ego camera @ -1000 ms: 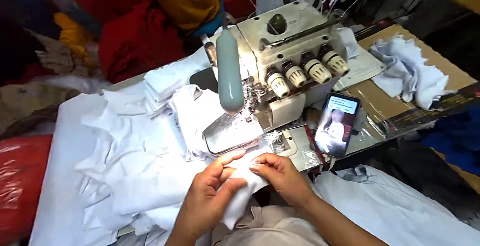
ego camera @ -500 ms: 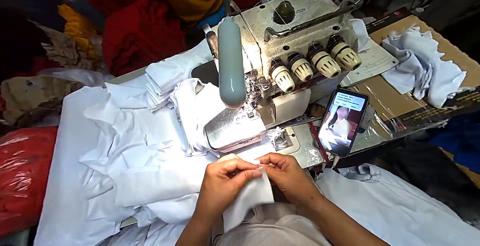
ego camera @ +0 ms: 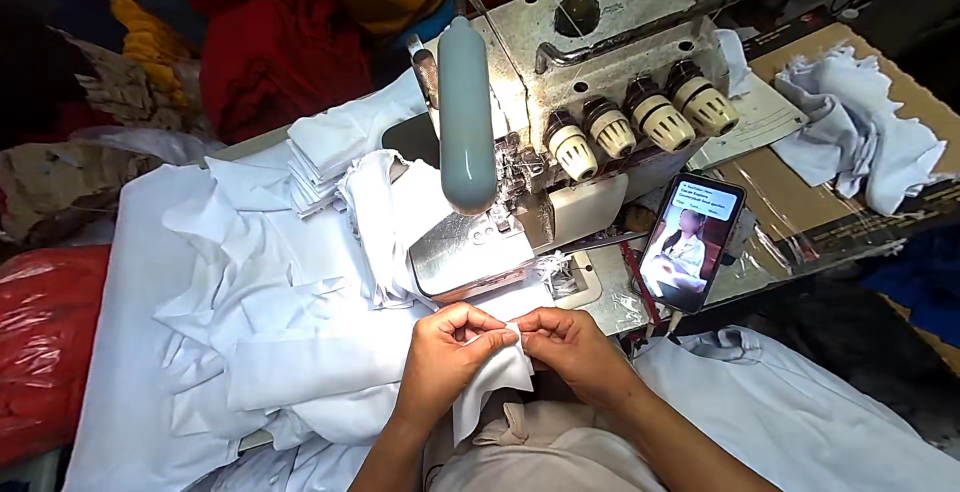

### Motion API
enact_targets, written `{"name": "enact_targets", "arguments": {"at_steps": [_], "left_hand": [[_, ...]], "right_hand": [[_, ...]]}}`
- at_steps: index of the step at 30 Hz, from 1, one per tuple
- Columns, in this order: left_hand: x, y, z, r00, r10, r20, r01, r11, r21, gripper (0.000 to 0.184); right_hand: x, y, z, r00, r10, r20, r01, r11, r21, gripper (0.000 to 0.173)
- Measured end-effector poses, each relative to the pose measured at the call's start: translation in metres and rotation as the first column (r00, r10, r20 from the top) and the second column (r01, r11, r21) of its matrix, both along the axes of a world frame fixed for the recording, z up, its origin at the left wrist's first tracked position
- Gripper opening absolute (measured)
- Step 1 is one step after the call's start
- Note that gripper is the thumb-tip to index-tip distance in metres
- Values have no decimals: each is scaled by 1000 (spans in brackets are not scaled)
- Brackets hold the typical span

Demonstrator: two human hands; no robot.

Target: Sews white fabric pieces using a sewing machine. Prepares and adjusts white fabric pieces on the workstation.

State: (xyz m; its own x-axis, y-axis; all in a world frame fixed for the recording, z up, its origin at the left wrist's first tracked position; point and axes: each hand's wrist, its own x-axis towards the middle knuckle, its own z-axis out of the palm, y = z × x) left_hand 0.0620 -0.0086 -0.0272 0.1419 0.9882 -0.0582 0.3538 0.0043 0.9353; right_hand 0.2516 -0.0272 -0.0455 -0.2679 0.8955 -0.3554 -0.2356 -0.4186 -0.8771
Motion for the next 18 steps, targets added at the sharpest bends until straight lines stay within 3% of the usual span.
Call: {"name": "enact_targets", "arguments": {"at_steps": [5, 7, 9, 11, 12, 13, 14, 15, 16, 18], "left_hand": [[1, 0, -1, 998, -9, 68, 11, 999, -33, 12], [-13, 4, 3, 970, -193, 148, 213, 969, -126, 13], [-46, 19, 18, 810, -552, 199, 583, 796, -164, 36], [-81, 36, 45, 659, -735, 158, 752, 639, -163, 66], [-95, 41, 62, 684, -725, 81, 728, 671, -141, 67], [-104, 41, 77, 775, -629, -55, 626, 777, -60, 62], [-105, 41, 89, 869, -438, -229, 470, 876, 108, 53], [-98, 41, 96, 904, -185, -385, 324, 884, 337, 46], [-85, 41, 98, 890, 13, -456, 264, 801, 538, 44], [-54, 32, 89, 847, 78, -526, 346, 671, 656, 35]], "right_hand": [[4, -4, 2, 999, 43, 21, -45, 992, 120, 14], [1, -9, 3, 998, 15, 55, -23, 987, 160, 12], [2, -9, 7, 999, -30, 33, 22, 976, 215, 8], [6, -2, 20, 993, -113, -13, 112, 948, 297, 7], [7, 3, 28, 986, -168, -17, 164, 929, 333, 9], [7, 9, 35, 975, -224, -9, 212, 911, 354, 11], [5, 15, 42, 963, -270, -2, 253, 899, 357, 11], [2, 21, 46, 954, -300, -6, 285, 898, 335, 10], [-1, 27, 50, 951, -308, -26, 302, 909, 286, 11], [-7, 36, 54, 953, -293, -74, 301, 939, 165, 17]]}}
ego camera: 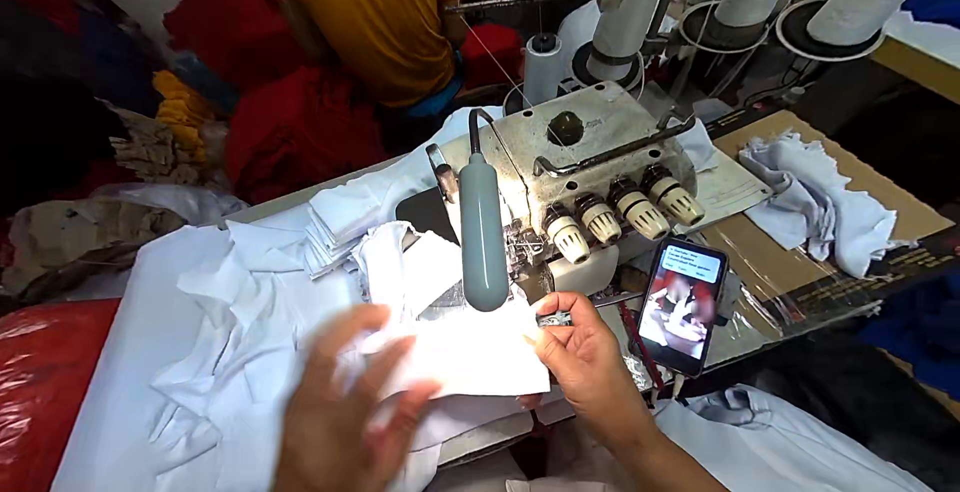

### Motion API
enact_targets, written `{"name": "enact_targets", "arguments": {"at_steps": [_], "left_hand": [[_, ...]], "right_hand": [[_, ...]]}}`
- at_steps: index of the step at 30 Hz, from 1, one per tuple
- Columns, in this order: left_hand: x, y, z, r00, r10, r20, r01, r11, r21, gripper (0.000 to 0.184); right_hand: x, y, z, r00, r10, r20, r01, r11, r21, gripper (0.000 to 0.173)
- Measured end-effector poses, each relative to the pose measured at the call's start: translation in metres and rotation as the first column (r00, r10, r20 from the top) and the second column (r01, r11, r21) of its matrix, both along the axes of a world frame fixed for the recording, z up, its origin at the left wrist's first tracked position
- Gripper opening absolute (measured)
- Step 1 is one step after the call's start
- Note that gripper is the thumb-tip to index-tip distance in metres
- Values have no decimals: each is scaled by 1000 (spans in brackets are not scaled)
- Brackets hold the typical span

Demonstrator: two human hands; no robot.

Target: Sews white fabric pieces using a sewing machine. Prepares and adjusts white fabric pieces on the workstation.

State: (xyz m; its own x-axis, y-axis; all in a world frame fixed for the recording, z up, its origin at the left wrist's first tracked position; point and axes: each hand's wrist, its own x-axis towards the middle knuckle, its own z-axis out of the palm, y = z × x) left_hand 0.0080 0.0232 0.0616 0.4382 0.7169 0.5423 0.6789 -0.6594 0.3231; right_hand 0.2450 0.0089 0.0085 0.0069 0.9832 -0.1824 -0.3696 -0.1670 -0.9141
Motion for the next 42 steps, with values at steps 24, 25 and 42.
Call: {"name": "enact_targets", "arguments": {"at_steps": [24, 25, 42], "left_hand": [[43, -5, -77, 997, -4, -79, 5, 1000, 17, 51], [42, -4, -77, 997, -8, -75, 9, 1000, 9, 51], [1, 90, -57, 997, -59, -47, 55, 994, -99, 41]], "right_hand": [[0, -8, -68, 584, -541, 605, -140, 667, 732, 35], [-1, -8, -69, 591, -539, 600, -137, 666, 733, 35], [4, -19, -63, 673, -455, 583, -56, 755, 653, 35]]}}
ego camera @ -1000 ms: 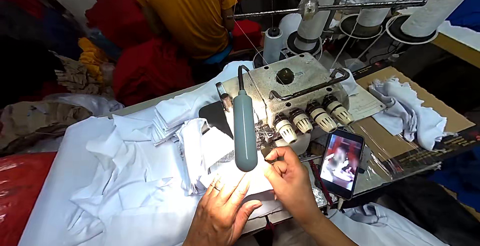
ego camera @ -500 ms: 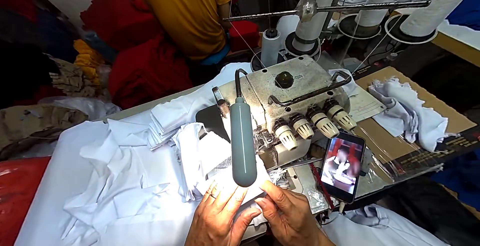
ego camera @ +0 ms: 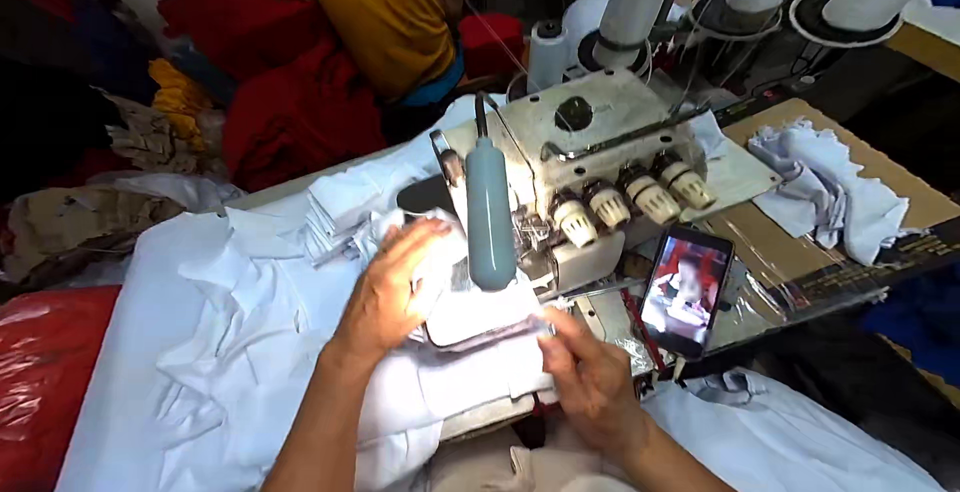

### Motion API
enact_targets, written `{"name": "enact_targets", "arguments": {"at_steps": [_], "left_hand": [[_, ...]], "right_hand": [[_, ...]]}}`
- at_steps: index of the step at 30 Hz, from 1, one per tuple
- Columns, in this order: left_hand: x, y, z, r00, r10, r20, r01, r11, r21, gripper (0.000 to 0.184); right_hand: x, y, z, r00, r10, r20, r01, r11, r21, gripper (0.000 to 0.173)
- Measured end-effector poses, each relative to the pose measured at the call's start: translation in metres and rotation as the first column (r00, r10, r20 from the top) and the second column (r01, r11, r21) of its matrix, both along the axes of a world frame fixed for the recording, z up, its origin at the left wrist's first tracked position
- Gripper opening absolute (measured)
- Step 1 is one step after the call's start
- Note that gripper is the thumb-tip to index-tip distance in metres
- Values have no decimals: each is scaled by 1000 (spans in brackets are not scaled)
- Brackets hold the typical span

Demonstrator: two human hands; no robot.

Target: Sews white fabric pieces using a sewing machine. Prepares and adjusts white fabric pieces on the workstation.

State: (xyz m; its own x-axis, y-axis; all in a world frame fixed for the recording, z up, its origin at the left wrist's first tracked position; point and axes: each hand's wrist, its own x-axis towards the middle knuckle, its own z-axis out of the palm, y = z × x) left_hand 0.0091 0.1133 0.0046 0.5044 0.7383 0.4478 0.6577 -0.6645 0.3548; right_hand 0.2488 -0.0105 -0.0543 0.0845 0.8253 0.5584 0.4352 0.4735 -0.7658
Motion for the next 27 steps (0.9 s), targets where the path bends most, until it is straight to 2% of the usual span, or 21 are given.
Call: {"name": "enact_targets", "arguments": {"at_steps": [3, 5, 7, 9, 11, 13, 16, 18, 20, 23, 27], "left_hand": [[12, -39, 13, 972, 234, 23, -233, 946, 225, 32], [26, -79, 9, 972, 206, 112, -232, 910, 342, 22], [49, -118, -13, 988, 80, 129, -111, 961, 252, 14], [73, -133, -44, 999, 3, 42, -6, 996, 84, 17], [87, -136, -71, 995, 64, -78, -65, 998, -10, 20], [89, -132, -80, 990, 106, -90, -107, 994, -3, 17], [82, -126, -76, 991, 87, 106, -72, 988, -139, 15], [76, -124, -73, 947, 114, 301, -41, 970, -241, 12], [74, -128, -67, 881, 143, 452, 0, 953, -302, 8], [78, -135, -60, 832, 114, 543, 40, 964, -264, 6], [83, -139, -55, 870, 25, 492, 29, 994, -103, 5]], "right_hand": [[21, -13, -13, 994, -48, -97, 23, 969, -247, 35], [33, -19, -25, 981, -90, -170, 18, 923, -384, 33], [38, -24, -35, 973, -101, -208, -4, 893, -451, 34], [40, -26, -41, 968, -102, -228, -24, 871, -491, 32], [41, -26, -43, 970, -83, -230, -44, 866, -498, 29], [43, -24, -44, 975, -48, -215, -65, 869, -490, 27], [47, -23, -41, 974, -33, -224, -87, 858, -506, 23], [45, -27, -36, 968, -44, -249, -91, 857, -507, 20], [40, -33, -23, 937, -31, -348, -176, 820, -545, 20], [33, -32, -3, 816, 19, -578, -449, 651, -613, 31], [28, -30, 0, 775, 91, -625, -535, 620, -573, 37]]}}
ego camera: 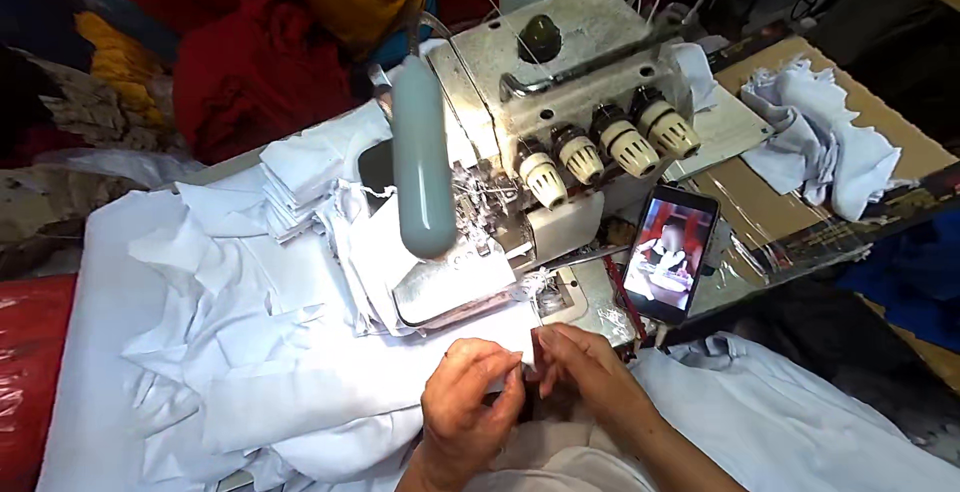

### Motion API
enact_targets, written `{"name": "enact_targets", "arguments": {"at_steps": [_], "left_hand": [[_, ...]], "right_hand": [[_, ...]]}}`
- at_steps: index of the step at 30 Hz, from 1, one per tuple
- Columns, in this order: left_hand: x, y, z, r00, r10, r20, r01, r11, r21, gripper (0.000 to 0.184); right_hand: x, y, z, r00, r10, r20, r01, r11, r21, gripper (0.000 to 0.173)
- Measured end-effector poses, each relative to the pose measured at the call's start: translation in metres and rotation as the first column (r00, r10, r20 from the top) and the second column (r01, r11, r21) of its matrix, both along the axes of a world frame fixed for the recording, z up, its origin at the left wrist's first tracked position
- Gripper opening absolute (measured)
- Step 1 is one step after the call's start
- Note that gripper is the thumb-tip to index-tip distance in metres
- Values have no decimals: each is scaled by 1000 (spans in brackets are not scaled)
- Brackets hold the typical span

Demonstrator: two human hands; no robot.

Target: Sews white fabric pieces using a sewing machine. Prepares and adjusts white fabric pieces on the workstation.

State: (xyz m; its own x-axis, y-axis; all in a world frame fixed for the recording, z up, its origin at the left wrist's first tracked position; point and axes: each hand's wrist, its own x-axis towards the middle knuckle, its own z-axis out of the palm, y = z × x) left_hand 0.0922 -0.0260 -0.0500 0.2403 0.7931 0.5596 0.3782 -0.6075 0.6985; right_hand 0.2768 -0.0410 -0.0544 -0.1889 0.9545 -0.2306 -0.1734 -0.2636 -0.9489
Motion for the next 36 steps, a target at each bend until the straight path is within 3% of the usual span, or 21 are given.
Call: {"name": "enact_targets", "arguments": {"at_steps": [3, 5, 8, 9, 11, 13, 15, 19, 21, 23, 24, 26, 28, 29, 31, 32, 33, 34, 35, 36], "left_hand": [[-1, 6, 11, 991, -59, -123, 75, 988, 132, 12], [-9, 20, 31, 977, -164, -136, 181, 975, 128, 29], [-36, 47, 68, 886, -461, -50, 448, 879, -166, 66], [-45, 57, 76, 841, -540, -17, 510, 804, -306, 68], [-69, 75, 83, 763, -646, -7, 553, 659, -510, 50], [-100, 82, 84, 718, -690, -92, 494, 598, -631, 38], [-134, 79, 87, 717, -679, -155, 338, 534, -775, 34], [-213, 67, 80, 850, -507, -141, 135, 469, -873, 28], [-252, 55, 70, 938, -346, 4, 204, 543, -814, 24], [-273, 42, 59, 958, -188, 219, 286, 717, -636, 23], [-273, 39, 55, 917, -161, 365, 342, 788, -512, 25], [-257, 36, 54, 742, -134, 657, 400, 875, -273, 35], [-234, 34, 66, 600, -151, 786, 333, 940, -73, 56], [-226, 35, 73, 560, -206, 802, 323, 946, 17, 59], [-219, 38, 75, 371, -405, 836, 556, 817, 150, 58], [-199, 35, 77, 356, -384, 852, 625, 776, 88, 59], [-168, 31, 81, 477, -313, 821, 607, 793, -50, 60], [-134, 27, 80, 683, -212, 699, 481, 851, -212, 57], [-107, 25, 75, 878, -136, 460, 308, 895, -323, 47], [-84, 23, 68, 968, -90, 235, 176, 908, -379, 31]], "right_hand": [[-7, 3, 8, 999, 10, -36, -9, 999, 32, 26], [-15, 10, 20, 1000, 2, -6, -2, 998, 67, 17], [-29, 15, 50, 996, 93, 10, -92, 966, 242, 15], [-31, 16, 57, 993, 121, 6, -116, 935, 335, 14], [-30, 22, 62, 996, 67, 58, -86, 866, 493, 14], [-18, 31, 53, 984, -103, 148, -1, 818, 575, 14], [1, 39, 36, 958, -220, 183, 80, 820, 567, 16], [32, 35, 7, 915, -379, 138, 292, 859, 421, 20], [38, 30, -1, 890, -441, 113, 378, 853, 360, 20], [38, 24, -3, 888, -451, 93, 400, 854, 332, 20], [35, 20, -1, 893, -441, 87, 395, 862, 317, 21], [23, 13, 10, 931, -360, 60, 335, 909, 247, 23], [9, 10, 20, 965, -259, 44, 247, 952, 182, 20], [1, 10, 23, 972, -232, 45, 223, 963, 149, 16], [-16, 13, 19, 978, -203, 44, 198, 976, 92, 7], [-23, 14, 12, 982, -184, 42, 180, 980, 87, 6], [-28, 15, 6, 985, -161, 61, 154, 983, 96, 7], [-31, 16, 3, 987, -140, 84, 131, 986, 103, 9], [-33, 16, 2, 987, -123, 105, 113, 989, 100, 11], [-35, 16, 1, 986, -117, 121, 104, 989, 103, 12]]}}
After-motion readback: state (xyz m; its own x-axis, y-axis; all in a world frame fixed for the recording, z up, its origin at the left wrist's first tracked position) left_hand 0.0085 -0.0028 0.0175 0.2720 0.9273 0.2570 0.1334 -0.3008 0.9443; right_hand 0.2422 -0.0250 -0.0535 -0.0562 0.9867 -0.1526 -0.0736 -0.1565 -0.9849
